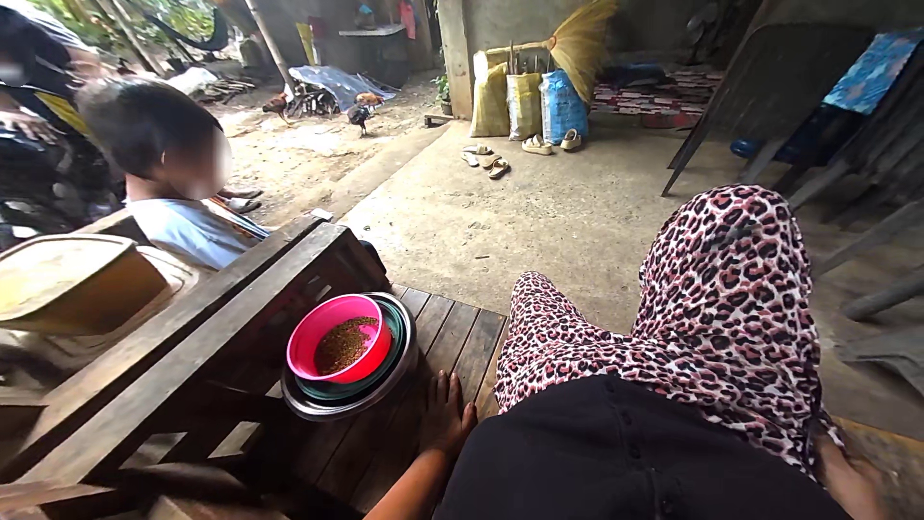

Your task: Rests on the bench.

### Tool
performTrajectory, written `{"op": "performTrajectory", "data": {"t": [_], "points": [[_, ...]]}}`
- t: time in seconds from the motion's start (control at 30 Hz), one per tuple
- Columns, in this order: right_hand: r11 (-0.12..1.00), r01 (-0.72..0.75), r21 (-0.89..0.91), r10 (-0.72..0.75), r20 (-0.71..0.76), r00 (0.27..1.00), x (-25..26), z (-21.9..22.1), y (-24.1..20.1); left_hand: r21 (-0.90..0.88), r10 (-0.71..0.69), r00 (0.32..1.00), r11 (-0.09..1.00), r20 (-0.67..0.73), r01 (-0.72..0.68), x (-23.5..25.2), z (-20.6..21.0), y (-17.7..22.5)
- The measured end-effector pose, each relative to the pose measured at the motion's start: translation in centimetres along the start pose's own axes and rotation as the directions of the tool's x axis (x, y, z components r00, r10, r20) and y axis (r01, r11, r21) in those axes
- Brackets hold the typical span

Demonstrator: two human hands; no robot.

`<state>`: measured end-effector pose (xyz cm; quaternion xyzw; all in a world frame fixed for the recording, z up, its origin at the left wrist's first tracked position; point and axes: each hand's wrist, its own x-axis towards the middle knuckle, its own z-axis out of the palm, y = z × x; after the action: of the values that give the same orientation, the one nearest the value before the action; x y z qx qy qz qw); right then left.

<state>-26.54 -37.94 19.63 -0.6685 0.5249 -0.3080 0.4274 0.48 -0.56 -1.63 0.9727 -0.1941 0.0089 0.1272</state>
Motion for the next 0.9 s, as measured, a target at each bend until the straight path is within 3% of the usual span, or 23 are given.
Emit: {"op": "performTrajectory", "data": {"t": [0.17,0.2,0.3,0.57,0.67,0.77,0.9], "points": [[1.000,-0.003,0.022,0.003,-0.004,1.000,-0.5,0.1,-0.8,-0.019,-0.060,0.971,0.998,0.231,0.066,-0.1,-4.6,2.0],[1.000,0.000,0.025,0.000,-0.007,1.000,-0.5,0.1,-0.8,-0.015,-0.058,0.974,0.998,0.218,0.063,-0.1,-4.3,1.8],[1.000,-0.004,0.018,0.005,-0.010,1.000,-0.4,0.1,-0.7,-0.005,-0.005,1.000,1.000,0.012,0.005,0.0,-0.3,0.2],[0.999,-0.005,0.035,0.005,-0.003,1.000,0.2,0.0,0.3,0.005,-0.002,1.000,1.000,-0.007,0.002,-0.1,-0.2,0.1],[1.000,-0.004,0.017,0.004,-0.002,1.000,0.2,0.0,0.2,-0.025,-0.041,0.985,0.999,0.170,0.045,-0.1,-3.4,1.4],[1.000,-0.022,-0.002,0.022,-0.002,1.000,0.1,0.0,0.1,-0.006,0.021,0.997,1.000,-0.071,-0.022,0.1,0.6,-0.2],[1.000,-0.021,0.008,0.021,-0.004,1.000,0.0,0.0,0.1,-0.003,0.024,0.998,1.000,-0.058,-0.024,0.1,0.6,-0.3]]}}
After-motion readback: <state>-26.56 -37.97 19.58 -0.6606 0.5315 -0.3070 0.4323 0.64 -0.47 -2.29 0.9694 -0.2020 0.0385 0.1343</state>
